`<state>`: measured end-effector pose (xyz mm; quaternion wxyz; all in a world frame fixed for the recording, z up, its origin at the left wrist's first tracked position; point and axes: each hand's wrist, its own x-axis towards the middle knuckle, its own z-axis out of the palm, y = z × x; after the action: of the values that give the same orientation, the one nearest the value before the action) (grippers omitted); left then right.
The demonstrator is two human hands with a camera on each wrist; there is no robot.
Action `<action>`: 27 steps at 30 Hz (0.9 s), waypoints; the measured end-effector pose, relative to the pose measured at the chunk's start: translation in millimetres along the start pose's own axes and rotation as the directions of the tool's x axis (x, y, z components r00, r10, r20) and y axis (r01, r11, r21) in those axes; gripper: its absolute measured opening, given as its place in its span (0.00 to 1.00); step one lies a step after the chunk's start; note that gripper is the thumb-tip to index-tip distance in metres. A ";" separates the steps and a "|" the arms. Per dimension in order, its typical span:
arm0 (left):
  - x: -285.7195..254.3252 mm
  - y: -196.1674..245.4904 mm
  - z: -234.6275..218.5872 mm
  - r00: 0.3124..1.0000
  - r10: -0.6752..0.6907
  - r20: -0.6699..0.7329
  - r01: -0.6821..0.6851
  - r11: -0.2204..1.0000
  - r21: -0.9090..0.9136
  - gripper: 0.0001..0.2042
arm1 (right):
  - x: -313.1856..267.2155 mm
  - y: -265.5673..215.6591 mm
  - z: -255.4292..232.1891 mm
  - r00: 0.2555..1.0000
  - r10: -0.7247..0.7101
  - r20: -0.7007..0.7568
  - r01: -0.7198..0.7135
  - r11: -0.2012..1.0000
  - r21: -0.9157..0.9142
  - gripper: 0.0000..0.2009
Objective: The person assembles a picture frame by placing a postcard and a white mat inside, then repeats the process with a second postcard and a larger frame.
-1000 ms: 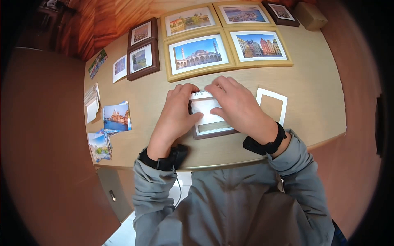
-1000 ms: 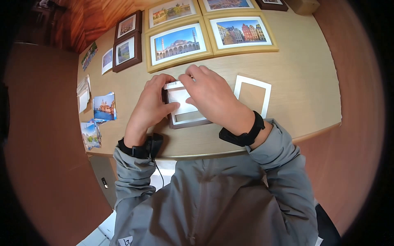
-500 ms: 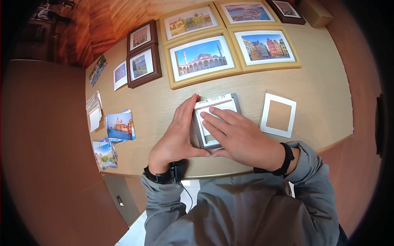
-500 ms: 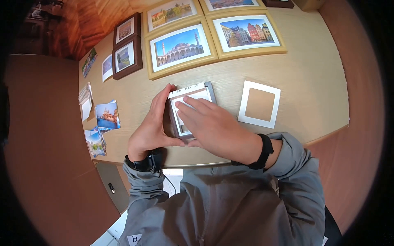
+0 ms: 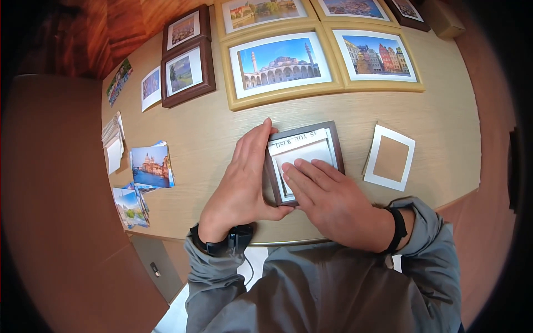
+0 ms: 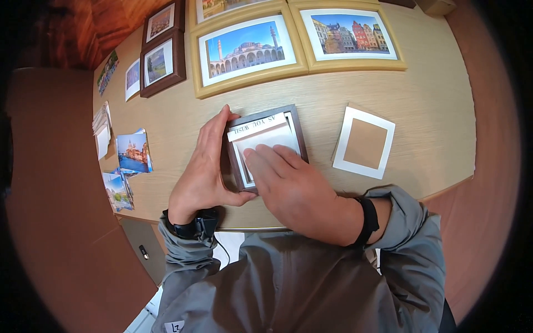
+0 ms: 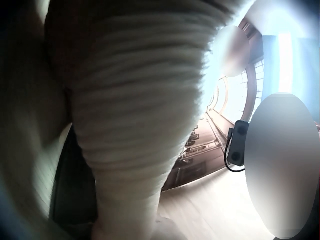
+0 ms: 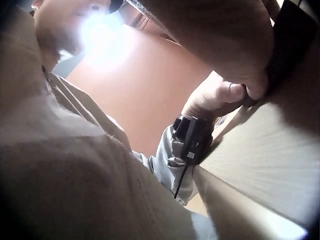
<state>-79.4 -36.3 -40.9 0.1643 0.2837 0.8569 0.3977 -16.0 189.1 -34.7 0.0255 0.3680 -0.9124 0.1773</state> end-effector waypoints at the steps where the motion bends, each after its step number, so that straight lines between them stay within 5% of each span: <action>1: 0.3 1.1 -0.2 1.000 0.003 0.001 -0.003 1.000 0.002 0.69 | -1.4 -1.4 1.4 1.000 0.000 0.002 0.000 1.000 0.000 0.27; 7: 0.5 2.3 -1.4 1.000 -0.007 0.005 0.007 1.000 -0.001 0.66 | -3.5 7.7 3.8 0.997 -0.057 -0.053 0.061 0.995 0.080 0.25; 10: 0.7 -1.3 0.7 0.999 -0.028 -0.019 0.028 1.000 0.013 0.69 | 0.9 12.7 -13.6 0.990 0.139 -0.014 -0.137 0.987 0.087 0.36; 14: 2.0 5.5 -2.3 0.999 -0.043 0.007 0.043 0.999 0.022 0.65 | -3.9 8.9 -6.8 0.980 0.198 -0.033 -0.197 0.980 0.015 0.25; 17: 4.1 3.3 -2.1 0.999 -0.041 -0.023 0.041 0.999 -0.008 0.57 | -6.1 9.8 -3.2 0.985 0.175 -0.014 -0.175 0.984 -0.028 0.26; 19: 7.6 -4.4 1.7 0.985 -0.014 -0.170 0.008 0.999 -0.035 0.41 | -6.7 7.6 -1.4 0.984 0.180 -0.008 -0.180 0.983 -0.028 0.26; 20: 10.3 -5.8 4.3 0.986 -0.014 -0.167 0.008 0.999 -0.035 0.41 | -6.5 7.4 -0.5 0.983 0.182 -0.008 -0.182 0.983 -0.027 0.26; 22: 15.6 -5.5 11.2 0.940 -0.069 -0.334 0.053 0.997 -0.057 0.21 | -6.0 6.1 0.8 0.981 0.192 -0.031 -0.193 0.981 -0.022 0.26; 27: 26.6 -0.2 15.4 0.897 -0.065 -0.437 0.079 0.997 0.015 0.10 | -7.7 1.8 4.9 0.985 0.170 -0.025 -0.171 0.983 -0.062 0.28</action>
<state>-92.6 -10.9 -52.2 -0.0216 0.1583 0.8881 0.4310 -11.2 193.7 -41.2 0.0310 0.2858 -0.9455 0.1531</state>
